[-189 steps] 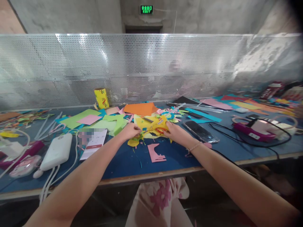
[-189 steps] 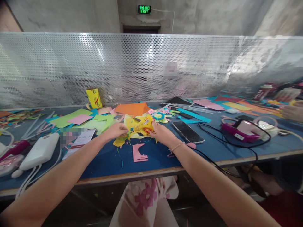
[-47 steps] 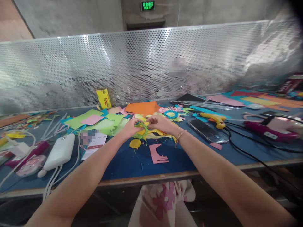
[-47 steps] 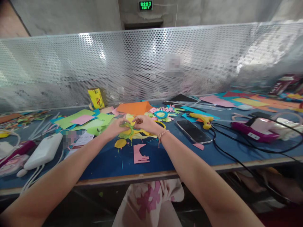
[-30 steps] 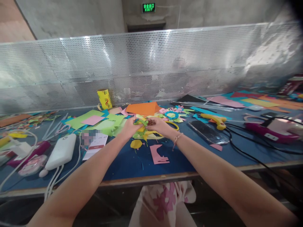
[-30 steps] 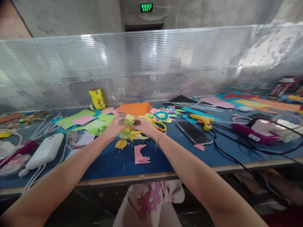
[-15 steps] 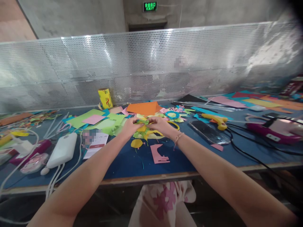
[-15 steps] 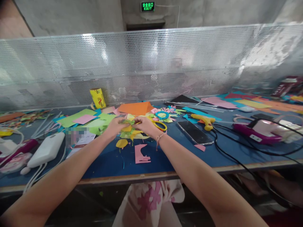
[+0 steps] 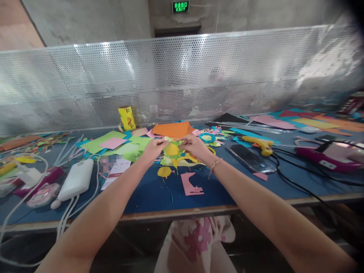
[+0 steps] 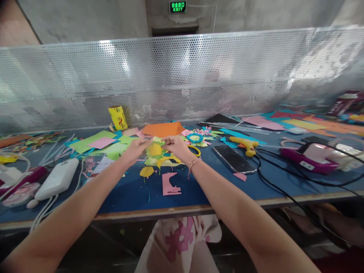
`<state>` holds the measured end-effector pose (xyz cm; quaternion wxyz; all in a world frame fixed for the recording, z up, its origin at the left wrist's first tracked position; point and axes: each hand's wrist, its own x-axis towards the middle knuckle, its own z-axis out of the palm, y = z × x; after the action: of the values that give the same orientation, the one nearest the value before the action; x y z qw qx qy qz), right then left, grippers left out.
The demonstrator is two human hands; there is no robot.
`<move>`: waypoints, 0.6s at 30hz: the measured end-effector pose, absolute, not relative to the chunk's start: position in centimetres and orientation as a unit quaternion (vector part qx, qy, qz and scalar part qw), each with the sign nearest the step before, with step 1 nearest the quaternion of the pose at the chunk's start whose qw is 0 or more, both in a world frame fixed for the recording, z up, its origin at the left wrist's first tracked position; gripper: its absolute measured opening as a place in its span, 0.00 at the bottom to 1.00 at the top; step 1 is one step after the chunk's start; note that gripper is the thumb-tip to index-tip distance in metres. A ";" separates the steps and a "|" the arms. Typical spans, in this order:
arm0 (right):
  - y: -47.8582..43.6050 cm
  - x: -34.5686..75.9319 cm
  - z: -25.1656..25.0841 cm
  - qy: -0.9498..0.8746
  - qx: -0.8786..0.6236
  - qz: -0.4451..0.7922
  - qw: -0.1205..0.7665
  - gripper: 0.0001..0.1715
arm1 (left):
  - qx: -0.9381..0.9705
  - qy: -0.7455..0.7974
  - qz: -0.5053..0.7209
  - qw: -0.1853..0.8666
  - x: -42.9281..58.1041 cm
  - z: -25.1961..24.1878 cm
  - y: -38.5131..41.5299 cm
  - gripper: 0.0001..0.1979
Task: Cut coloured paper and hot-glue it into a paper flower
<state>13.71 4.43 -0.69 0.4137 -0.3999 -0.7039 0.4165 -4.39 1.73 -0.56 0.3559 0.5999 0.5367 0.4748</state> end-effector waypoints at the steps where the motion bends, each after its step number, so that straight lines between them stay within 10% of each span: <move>1: 4.5 13.8 -0.6 -0.698 -0.408 0.418 0.414 0.14 | 0.593 0.544 0.482 0.347 -4.6 -0.4 1.8 0.17; 10: 6.0 15.0 -0.6 -0.618 -0.429 0.493 0.437 0.13 | 0.710 0.618 0.325 0.093 -6.4 -0.1 2.3 0.06; 18: 6.2 15.6 -0.8 -0.611 -0.437 0.522 0.403 0.14 | 0.731 0.586 0.335 0.100 -6.8 0.5 2.0 0.03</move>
<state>15.60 6.25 -0.84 0.4025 -0.4375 -0.6113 0.5224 -6.79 2.00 0.47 0.0995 0.7309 0.5865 0.3345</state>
